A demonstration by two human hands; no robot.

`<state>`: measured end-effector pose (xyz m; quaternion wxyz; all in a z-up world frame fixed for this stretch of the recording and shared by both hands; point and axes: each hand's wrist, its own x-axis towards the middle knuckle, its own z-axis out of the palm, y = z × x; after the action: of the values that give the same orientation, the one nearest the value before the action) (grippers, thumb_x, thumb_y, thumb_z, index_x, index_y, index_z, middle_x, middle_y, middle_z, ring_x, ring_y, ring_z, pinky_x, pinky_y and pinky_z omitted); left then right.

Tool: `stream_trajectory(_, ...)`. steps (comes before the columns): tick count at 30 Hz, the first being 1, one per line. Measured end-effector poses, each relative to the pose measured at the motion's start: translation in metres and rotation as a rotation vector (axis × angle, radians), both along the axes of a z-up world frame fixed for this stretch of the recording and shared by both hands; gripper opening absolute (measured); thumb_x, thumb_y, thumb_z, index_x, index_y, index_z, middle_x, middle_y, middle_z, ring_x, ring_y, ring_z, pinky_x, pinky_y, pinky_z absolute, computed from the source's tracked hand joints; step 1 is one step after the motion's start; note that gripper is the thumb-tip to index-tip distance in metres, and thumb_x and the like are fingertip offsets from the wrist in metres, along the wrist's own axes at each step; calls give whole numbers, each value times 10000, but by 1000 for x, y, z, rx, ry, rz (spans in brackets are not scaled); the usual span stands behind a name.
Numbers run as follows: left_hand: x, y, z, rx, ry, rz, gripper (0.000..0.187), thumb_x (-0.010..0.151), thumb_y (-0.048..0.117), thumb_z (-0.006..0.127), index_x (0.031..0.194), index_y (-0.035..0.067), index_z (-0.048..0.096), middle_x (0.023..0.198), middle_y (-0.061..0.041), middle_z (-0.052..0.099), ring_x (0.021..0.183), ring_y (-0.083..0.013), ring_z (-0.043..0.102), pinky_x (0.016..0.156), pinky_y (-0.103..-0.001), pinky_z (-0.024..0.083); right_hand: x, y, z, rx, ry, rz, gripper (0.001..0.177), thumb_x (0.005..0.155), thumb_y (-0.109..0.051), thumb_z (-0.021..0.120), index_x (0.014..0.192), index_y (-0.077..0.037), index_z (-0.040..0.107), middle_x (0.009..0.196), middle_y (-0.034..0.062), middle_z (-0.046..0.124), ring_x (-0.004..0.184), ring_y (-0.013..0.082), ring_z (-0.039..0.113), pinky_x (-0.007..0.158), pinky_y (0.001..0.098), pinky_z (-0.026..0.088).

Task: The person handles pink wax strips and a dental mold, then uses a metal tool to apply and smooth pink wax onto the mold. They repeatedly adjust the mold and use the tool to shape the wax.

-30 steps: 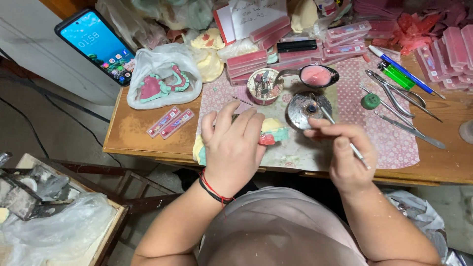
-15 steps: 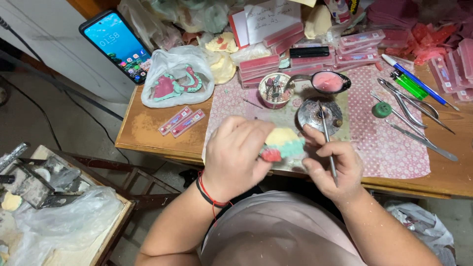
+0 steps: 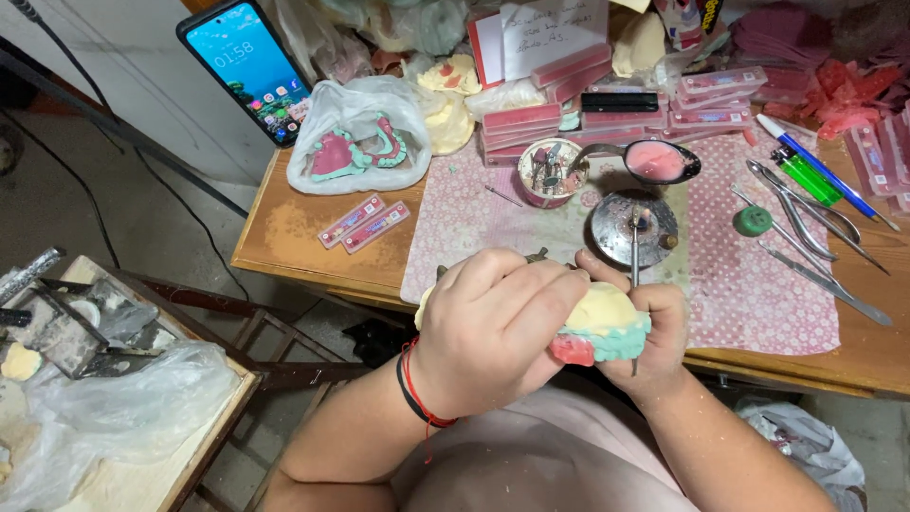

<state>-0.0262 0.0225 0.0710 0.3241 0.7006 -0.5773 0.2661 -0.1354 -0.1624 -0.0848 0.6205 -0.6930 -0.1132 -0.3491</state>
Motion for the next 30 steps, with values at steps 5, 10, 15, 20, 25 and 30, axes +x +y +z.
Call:
stream_trajectory(5,-3,1,1,-9,-10,0,301,1018,314,568,1158,84,702,1095,-25,723,867,-258,606,731,-403,526,2,8,-2,55,-1,-17,548,832,-280,783,1054,-111,311,1442,418,502,1405,413,540,1173,474,454)
stream_trajectory(10,-4,-2,-6,-56,59,-41,314,1046,334,549,1155,75,689,1115,-33,728,855,-274,602,750,-404,512,6,15,8,93,50,-41,601,767,-320,832,1066,-132,346,1421,413,525,1387,418,561,1188,475,463)
stream_trajectory(15,-2,-10,-21,-191,379,-191,270,972,244,621,1131,26,640,1093,-121,744,934,-303,723,923,-430,507,14,22,15,210,29,46,545,836,-190,797,1094,-159,318,1367,375,563,1437,435,508,1259,554,352)
stream_trajectory(20,2,-14,-32,-202,582,-168,303,874,218,720,1147,101,656,1101,-39,734,974,-275,652,939,-378,498,6,17,2,163,91,8,728,730,-294,901,1161,-155,331,1270,208,590,1175,235,608,999,381,486)
stream_trajectory(25,5,-25,-58,-395,862,-228,386,852,220,801,1178,42,697,992,-123,680,943,-292,657,888,-443,531,10,6,-30,305,-14,-24,837,576,-74,1002,1090,-82,340,1081,204,672,893,189,654,701,267,552)
stream_trajectory(30,6,-35,-85,-667,1389,-461,440,953,182,735,1286,-28,540,1107,-109,674,1043,-164,606,934,-354,560,15,18,1,311,3,-2,601,803,27,816,1055,-114,289,1145,284,705,845,234,718,663,282,602)
